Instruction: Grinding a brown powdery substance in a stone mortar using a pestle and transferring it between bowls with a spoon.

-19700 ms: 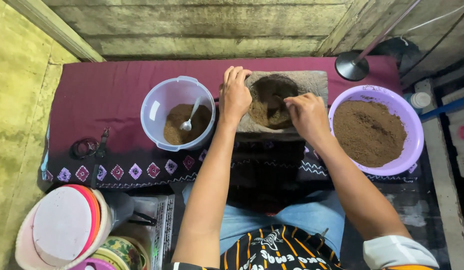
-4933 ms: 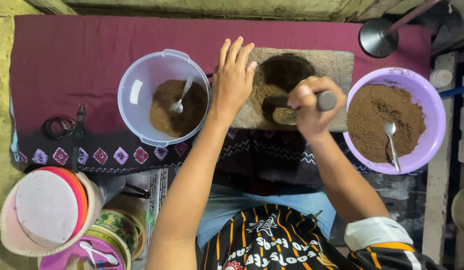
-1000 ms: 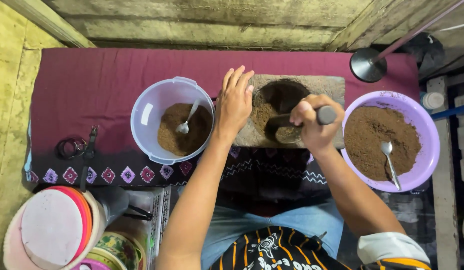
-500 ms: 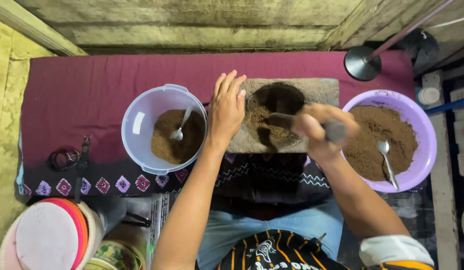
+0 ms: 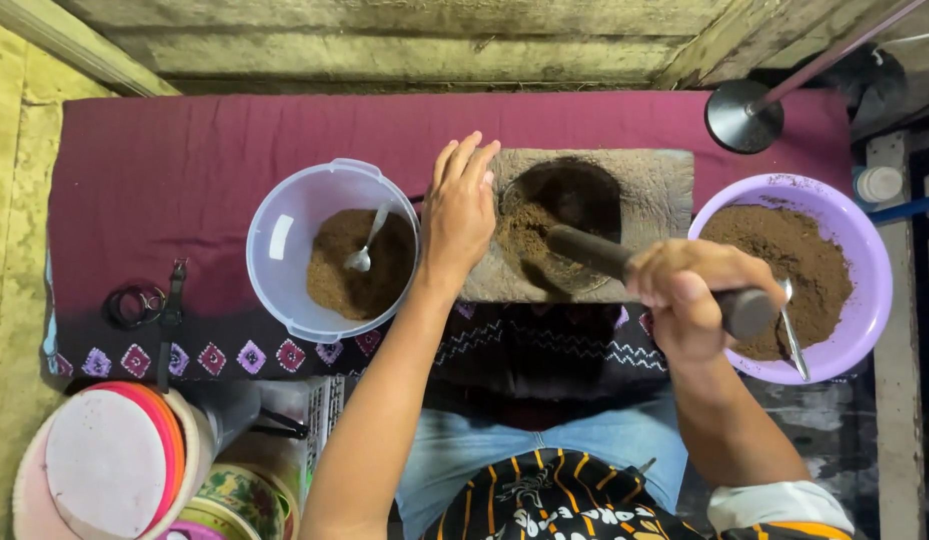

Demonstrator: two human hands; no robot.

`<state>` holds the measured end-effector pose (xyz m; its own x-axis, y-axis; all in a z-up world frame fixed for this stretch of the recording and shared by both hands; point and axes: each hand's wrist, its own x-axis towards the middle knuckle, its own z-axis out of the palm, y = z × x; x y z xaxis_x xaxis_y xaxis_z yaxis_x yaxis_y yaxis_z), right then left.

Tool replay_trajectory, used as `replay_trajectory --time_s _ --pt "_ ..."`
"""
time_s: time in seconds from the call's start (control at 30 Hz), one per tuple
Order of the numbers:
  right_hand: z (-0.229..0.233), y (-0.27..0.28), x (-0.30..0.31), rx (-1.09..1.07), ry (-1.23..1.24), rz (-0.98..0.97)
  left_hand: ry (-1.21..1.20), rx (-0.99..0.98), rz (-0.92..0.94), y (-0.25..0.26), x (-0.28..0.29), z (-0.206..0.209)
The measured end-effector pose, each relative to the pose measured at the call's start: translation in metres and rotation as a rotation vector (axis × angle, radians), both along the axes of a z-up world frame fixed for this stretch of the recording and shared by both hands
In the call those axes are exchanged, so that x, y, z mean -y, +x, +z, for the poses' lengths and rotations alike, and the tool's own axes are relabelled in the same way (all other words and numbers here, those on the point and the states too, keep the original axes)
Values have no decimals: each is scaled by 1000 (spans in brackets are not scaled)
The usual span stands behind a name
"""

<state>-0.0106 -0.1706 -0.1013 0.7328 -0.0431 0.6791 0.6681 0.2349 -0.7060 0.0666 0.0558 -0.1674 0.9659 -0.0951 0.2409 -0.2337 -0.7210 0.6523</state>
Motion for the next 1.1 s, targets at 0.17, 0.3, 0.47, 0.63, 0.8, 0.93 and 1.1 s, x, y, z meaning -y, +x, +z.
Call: replay_trajectory --time_s 0.17,0.3,0.47,0.63,0.8,0.93,1.1 --pt "-39 17 -17 19 -95 -108 9 -5 -2 -2 1 7" --pt "-22 38 -21 30 -7 -177 -23 -28 5 -4 2 8" --pt "-2 47 -18 67 65 -175 -17 -21 -4 -4 3 9" --pt "-46 65 -47 30 -12 -202 -10 -8 -4 -5 1 7" --pt "3 35 -26 44 -3 -176 -32 -15 -1 -7 1 7" --pt "20 6 -15 -71 45 -234 14 61 13 -1 1 -2" --pt "-54 31 -23 -10 28 -172 1 55 -14 -3 -1 -6"
